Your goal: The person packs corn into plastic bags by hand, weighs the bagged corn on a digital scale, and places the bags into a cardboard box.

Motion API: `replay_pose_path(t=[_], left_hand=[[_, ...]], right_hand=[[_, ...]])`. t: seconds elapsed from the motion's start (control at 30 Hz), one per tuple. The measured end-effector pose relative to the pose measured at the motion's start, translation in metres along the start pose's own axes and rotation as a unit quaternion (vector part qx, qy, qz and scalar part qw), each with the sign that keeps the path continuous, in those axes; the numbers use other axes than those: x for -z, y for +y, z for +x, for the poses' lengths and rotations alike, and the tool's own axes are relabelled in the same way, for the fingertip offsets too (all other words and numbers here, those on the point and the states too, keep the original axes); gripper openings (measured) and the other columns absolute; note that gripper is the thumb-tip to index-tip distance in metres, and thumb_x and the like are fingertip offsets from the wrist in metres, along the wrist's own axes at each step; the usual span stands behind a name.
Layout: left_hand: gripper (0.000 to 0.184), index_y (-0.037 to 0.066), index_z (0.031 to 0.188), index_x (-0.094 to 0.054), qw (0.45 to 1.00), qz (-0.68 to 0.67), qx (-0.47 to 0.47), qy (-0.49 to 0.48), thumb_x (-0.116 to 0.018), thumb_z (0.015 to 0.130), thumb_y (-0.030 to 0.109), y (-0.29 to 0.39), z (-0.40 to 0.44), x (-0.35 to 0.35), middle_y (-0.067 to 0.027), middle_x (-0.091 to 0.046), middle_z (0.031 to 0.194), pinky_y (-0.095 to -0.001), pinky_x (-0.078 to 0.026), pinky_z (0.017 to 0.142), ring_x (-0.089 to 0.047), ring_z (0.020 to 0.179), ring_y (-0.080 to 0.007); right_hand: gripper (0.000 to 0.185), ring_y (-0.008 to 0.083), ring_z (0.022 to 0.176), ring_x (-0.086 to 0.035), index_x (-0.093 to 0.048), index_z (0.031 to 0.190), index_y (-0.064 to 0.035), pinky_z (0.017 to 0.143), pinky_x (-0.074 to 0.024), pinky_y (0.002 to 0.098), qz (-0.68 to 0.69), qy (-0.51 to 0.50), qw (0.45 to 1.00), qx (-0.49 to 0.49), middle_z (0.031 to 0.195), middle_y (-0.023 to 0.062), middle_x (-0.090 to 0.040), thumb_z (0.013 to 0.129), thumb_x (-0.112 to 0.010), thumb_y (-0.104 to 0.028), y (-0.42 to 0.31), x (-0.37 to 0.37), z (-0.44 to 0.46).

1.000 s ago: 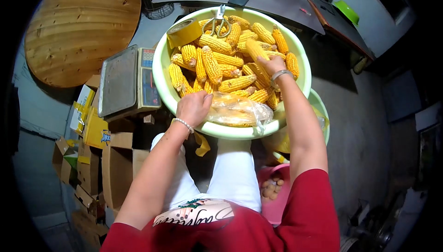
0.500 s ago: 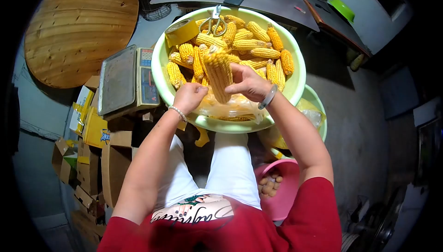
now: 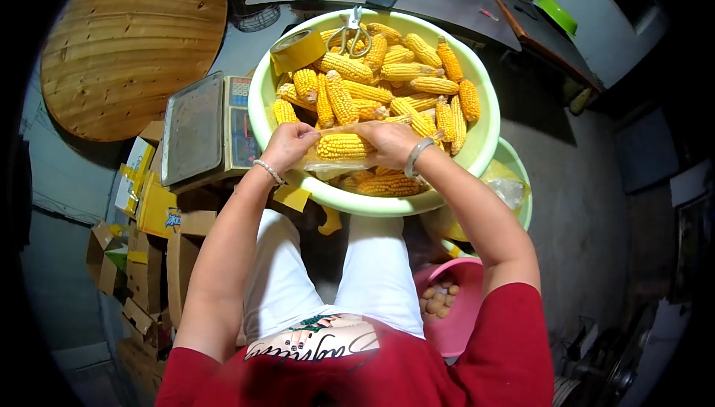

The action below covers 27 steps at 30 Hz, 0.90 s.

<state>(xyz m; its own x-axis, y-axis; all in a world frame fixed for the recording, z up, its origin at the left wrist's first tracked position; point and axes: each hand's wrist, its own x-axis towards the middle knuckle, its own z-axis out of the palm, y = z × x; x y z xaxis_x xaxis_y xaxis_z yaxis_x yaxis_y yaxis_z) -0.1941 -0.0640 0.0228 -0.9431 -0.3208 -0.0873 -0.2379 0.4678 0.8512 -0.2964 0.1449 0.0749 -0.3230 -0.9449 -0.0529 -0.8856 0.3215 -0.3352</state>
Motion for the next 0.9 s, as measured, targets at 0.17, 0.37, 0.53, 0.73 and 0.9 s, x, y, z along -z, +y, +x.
replay_pose_path(t=[0.17,0.37,0.53,0.73,0.9], left_hand=[[0.025,0.001,0.085,-0.067,0.998,0.049,-0.043,0.019,-0.061,0.08,0.024,0.009,-0.006,0.001,-0.0136,-0.065,0.075,-0.0322,-0.048,0.067,-0.062,0.069,-0.0231],[0.025,0.0,0.085,-0.066,0.992,0.076,-0.094,0.024,-0.062,0.081,0.024,0.015,-0.017,-0.007,-0.0132,-0.064,0.069,-0.0309,-0.047,0.06,-0.061,0.061,-0.0204],[0.025,0.001,0.085,-0.066,0.991,0.091,-0.091,0.032,-0.06,0.081,0.025,0.024,-0.023,-0.002,-0.0139,-0.063,0.069,-0.032,-0.047,0.06,-0.061,0.062,-0.0218],[0.023,0.004,0.085,-0.067,0.98,0.155,-0.117,0.047,-0.062,0.08,0.025,0.032,-0.032,0.006,-0.0155,-0.063,0.07,-0.0352,-0.048,0.063,-0.061,0.065,-0.0273],[0.018,0.008,0.085,-0.069,0.963,0.248,-0.103,0.021,-0.063,0.076,0.023,0.052,-0.036,0.016,-0.0164,-0.065,0.077,-0.0392,-0.049,0.072,-0.062,0.075,-0.0313]], right_hand=[[0.054,0.0313,0.091,-0.059,-0.051,0.117,-0.0098,0.077,-0.046,0.0399,-0.095,-0.102,0.99,-0.037,0.098,0.0135,-0.062,0.07,-0.07,-0.029,-0.006,-0.001,0.004],[0.052,0.03,0.09,-0.06,-0.054,0.114,-0.0089,0.076,-0.0463,0.0393,-0.163,-0.159,0.972,-0.06,0.094,0.0146,-0.063,0.073,-0.067,-0.037,-0.011,-0.012,0.006],[0.047,0.0322,0.089,-0.059,-0.057,0.107,-0.0048,0.079,-0.0464,0.04,-0.084,-0.089,0.992,-0.01,0.094,0.0169,-0.061,0.072,-0.068,-0.035,0.009,-0.011,-0.007],[0.028,0.0333,0.084,-0.06,-0.064,0.086,-0.0028,0.076,-0.0475,0.04,-0.15,-0.144,0.977,0.046,0.086,0.0179,-0.062,0.072,-0.065,-0.028,0.007,0.036,-0.036],[0.009,0.0323,0.072,-0.061,-0.063,0.068,-0.0048,0.065,-0.0479,0.0406,-0.269,-0.09,0.957,0.063,0.069,0.0147,-0.061,0.069,-0.054,-0.009,0.01,0.049,-0.044]])
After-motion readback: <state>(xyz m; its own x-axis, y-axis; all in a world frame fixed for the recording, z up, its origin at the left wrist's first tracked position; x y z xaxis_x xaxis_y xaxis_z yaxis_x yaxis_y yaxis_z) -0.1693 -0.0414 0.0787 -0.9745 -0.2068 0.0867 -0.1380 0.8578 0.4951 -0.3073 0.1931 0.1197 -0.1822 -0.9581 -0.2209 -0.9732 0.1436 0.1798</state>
